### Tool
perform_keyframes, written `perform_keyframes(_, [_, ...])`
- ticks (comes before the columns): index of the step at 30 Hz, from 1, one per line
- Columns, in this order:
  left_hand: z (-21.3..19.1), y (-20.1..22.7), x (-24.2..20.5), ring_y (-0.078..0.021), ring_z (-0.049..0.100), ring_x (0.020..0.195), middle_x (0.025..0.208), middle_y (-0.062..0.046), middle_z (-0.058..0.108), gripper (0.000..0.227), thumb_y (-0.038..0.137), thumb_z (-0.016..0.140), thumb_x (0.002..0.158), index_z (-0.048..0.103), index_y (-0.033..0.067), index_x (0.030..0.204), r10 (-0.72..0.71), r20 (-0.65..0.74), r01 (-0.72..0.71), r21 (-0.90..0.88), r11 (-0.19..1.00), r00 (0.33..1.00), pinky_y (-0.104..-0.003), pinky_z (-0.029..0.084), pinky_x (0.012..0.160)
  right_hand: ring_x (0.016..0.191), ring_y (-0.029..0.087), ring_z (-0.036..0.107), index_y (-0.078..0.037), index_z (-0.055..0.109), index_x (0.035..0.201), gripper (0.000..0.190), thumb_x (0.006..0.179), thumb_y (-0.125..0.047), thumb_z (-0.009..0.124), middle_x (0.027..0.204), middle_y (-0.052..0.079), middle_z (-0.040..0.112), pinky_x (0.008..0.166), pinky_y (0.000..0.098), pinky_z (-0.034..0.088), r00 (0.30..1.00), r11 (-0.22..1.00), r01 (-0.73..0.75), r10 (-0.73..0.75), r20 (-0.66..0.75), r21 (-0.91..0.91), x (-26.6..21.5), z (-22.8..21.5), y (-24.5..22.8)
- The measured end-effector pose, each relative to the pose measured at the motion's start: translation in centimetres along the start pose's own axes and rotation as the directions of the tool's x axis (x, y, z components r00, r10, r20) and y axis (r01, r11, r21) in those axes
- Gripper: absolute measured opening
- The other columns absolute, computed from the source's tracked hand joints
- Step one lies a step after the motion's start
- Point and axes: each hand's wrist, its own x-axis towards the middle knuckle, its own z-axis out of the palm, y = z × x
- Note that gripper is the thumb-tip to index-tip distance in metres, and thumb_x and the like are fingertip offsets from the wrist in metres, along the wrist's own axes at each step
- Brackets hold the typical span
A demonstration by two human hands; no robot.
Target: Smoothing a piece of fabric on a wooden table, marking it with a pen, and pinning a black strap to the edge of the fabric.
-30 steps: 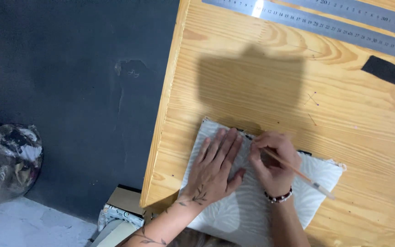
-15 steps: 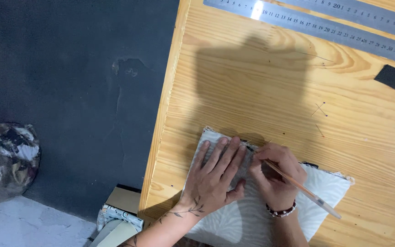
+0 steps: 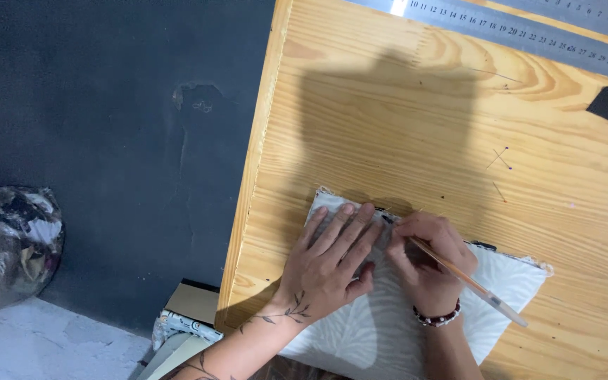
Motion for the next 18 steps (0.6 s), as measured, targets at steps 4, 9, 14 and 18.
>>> perform_keyframes(4, [-0.01,0.08,0.04,-0.0281,0.052,0.139,0.153,-0.01,0.052,0.051,0.032,0.06,0.093,0.062,0.0108,0.139,0.001,-0.015,-0.001,0.004,1.0,1.0,-0.051,0.04,0.116,0.08,0.022,0.066,-0.005,0.063,0.087,0.011,0.089,0.001,0.072,0.086,0.01,0.068,0.079,0.0315,0.054,1.0,1.0,0.004,-0.004,0.005,0.029,0.11,-0.03,-0.28])
perform_keyframes(9, [0.27,0.04,-0.13,-0.0285,0.052,0.139,0.154,-0.01,0.051,0.053,0.032,0.059,0.094,0.059,0.0112,0.142,-0.006,0.001,0.006,-0.005,1.0,1.0,-0.052,0.039,0.117,0.083,0.021,0.067,-0.006,0.065,0.089,0.007,0.092,-0.008,0.071,0.09,0.009,0.069,0.082,0.0311,0.053,1.0,1.0,-0.016,0.016,0.001,0.001,-0.07,0.02,0.0])
perform_keyframes(14, [0.16,0.05,-0.06,-0.0278,0.053,0.139,0.153,-0.009,0.052,0.051,0.03,0.058,0.095,0.06,0.0113,0.142,0.005,-0.039,-0.004,0.02,1.0,0.999,-0.051,0.04,0.117,0.081,0.02,0.066,-0.006,0.064,0.087,0.011,0.087,0.003,0.071,0.087,0.008,0.067,0.079,0.0299,0.053,0.999,0.999,-0.039,0.039,-0.001,0.036,0.13,-0.02,-0.58])
perform_keyframes(18, [0.26,0.14,0.0,-0.0291,0.054,0.138,0.152,-0.011,0.053,0.048,0.029,0.059,0.095,0.062,0.0105,0.139,0.007,-0.043,-0.007,0.014,1.0,0.999,-0.052,0.04,0.117,0.088,0.02,0.068,-0.008,0.066,0.089,0.006,0.092,-0.004,0.07,0.094,0.009,0.069,0.083,0.0298,0.053,0.992,0.988,-0.119,0.123,-0.031,0.1,-0.46,-0.25,0.09])
